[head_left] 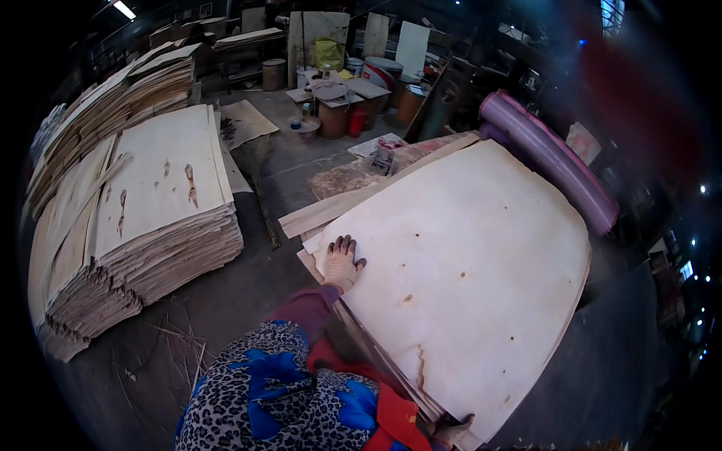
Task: The person picks up thin wood veneer sheets from a stack and feeds them individually into a roller gluing machine.
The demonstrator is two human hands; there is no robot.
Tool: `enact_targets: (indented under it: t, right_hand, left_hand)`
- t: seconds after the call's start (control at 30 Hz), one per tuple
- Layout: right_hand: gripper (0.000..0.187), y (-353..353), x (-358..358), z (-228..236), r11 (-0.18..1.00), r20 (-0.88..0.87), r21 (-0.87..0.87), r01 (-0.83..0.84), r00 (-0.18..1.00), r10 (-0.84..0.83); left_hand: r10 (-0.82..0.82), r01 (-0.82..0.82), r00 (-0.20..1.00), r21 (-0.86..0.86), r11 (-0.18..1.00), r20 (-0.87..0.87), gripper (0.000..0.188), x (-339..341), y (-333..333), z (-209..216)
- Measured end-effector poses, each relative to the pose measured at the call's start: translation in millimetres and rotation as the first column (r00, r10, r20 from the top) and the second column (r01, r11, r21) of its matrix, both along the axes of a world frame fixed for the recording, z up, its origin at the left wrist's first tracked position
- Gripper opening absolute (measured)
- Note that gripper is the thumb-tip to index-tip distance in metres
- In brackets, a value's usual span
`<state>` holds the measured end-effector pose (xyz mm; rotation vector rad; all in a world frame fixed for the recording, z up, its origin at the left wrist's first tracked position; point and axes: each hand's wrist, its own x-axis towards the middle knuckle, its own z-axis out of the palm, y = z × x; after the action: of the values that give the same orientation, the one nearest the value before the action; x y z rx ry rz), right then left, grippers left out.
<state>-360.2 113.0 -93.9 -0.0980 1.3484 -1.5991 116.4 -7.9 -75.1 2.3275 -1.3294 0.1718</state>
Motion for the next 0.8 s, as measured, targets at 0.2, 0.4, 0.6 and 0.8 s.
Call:
enact_targets:
  t: [0.2,0.4,0.6,0.8]
  right_hand:
    - [0.047,-6,-1,1,0.999,-0.015,-0.005,-0.042,0.999,0.042]
    - [0.05,-8,2,5,0.999,-0.02,-0.002,-0.05,0.999,0.05]
    - [0.055,-12,10,7,0.997,-0.019,-0.003,-0.071,0.997,0.071]
    - [0.06,-7,3,8,0.999,-0.006,-0.012,-0.044,0.999,0.044]
  left_hand:
    - [0.012,-0.011,0.999,0.018,1.0,-0.034,0.06,0,2,5]
    - [0.01,-0.009,1.0,0.05,0.999,-0.017,0.06,0,2,8]
    - [0.021,-0.02,1.0,0.034,0.999,-0.018,0.059,2,4,9]
    - [-0.033,0.036,0.996,0.033,0.999,-0.082,0.061,-2,2,15]
